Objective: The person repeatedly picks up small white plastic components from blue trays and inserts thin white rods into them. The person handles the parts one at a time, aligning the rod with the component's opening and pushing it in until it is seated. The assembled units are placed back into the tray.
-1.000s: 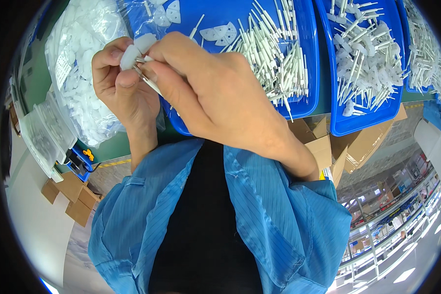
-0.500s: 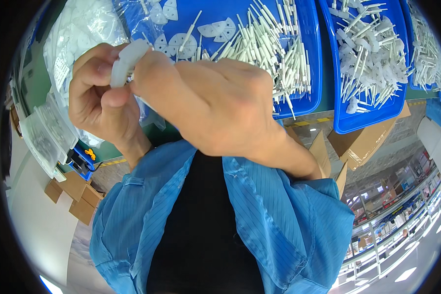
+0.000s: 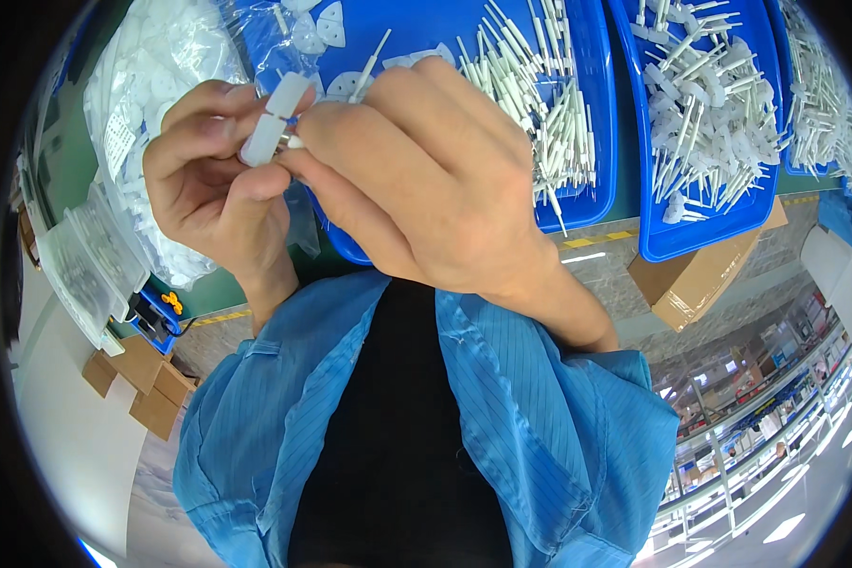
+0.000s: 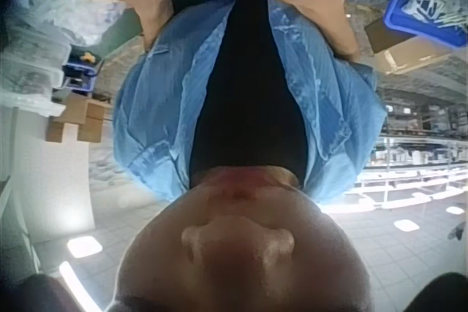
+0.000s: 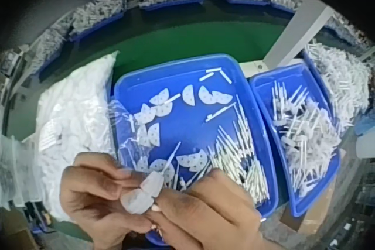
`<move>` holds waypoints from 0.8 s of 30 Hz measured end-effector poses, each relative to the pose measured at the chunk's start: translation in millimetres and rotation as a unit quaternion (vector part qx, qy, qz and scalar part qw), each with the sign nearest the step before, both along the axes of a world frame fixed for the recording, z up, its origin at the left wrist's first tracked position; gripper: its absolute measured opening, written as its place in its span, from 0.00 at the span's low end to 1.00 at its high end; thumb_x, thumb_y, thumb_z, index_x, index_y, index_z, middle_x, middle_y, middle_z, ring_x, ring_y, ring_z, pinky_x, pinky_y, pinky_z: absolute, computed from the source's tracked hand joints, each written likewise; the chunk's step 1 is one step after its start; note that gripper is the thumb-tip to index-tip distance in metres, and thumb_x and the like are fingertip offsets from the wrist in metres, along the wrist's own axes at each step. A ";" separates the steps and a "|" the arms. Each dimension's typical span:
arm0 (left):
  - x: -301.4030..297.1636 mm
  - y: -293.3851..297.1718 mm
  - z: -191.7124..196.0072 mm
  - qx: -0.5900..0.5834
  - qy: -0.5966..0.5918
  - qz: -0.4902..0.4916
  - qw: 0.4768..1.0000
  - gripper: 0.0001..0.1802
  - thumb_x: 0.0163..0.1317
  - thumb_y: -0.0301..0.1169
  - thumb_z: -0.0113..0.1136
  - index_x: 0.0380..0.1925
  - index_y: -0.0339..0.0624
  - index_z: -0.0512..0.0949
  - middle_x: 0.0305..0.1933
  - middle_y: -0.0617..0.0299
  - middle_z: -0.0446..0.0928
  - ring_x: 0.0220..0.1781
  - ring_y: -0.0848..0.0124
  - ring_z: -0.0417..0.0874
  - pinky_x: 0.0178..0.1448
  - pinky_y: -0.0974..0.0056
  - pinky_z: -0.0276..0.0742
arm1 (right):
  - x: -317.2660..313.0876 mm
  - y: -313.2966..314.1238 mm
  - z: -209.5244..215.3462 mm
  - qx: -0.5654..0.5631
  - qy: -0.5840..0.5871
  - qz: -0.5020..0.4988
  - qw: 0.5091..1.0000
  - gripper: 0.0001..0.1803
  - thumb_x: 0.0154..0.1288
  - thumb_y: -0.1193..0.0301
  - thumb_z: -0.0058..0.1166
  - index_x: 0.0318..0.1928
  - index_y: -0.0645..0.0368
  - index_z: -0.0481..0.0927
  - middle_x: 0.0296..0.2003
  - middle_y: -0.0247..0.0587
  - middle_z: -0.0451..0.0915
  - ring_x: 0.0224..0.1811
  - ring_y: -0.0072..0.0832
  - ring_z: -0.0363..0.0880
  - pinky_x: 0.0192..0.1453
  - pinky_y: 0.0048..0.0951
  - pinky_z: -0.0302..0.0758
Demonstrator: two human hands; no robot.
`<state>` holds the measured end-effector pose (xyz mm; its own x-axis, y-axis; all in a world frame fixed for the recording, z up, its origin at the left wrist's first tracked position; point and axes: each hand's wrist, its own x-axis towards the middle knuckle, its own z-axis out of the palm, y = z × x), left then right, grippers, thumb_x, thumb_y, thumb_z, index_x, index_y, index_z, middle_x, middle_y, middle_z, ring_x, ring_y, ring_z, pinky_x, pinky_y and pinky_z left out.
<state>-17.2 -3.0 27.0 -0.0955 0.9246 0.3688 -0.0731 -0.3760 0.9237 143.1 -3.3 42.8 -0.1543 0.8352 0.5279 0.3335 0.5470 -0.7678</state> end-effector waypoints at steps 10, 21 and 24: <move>-4.4 0.4 -0.5 0.026 0.064 -0.043 0.997 0.24 0.49 0.37 0.79 0.39 0.36 0.76 0.46 0.46 0.79 0.43 0.66 0.83 0.48 0.67 0.81 | 0.6 -2.2 -5.0 0.061 -0.070 -0.023 0.995 0.13 0.53 0.85 0.64 0.41 0.66 0.81 0.30 0.41 0.78 0.24 0.32 0.68 0.25 0.29 0.65; -2.0 -1.9 10.2 -0.028 0.088 -0.078 0.993 0.23 0.46 0.15 0.75 0.44 0.27 0.76 0.46 0.43 0.80 0.46 0.60 0.86 0.50 0.62 0.87 | 21.3 -5.6 -2.6 -0.004 -0.151 -0.007 0.989 0.15 0.54 0.78 0.65 0.44 0.63 0.83 0.30 0.39 0.78 0.34 0.33 0.71 0.36 0.31 0.67; -13.7 3.1 6.8 0.034 0.161 -0.103 0.981 0.19 0.45 0.14 0.75 0.38 0.27 0.78 0.44 0.43 0.81 0.46 0.60 0.86 0.51 0.60 0.87 | 21.4 -6.9 -5.5 -0.085 -0.066 0.013 0.994 0.14 0.53 0.76 0.65 0.42 0.62 0.83 0.31 0.38 0.78 0.34 0.31 0.72 0.36 0.28 0.65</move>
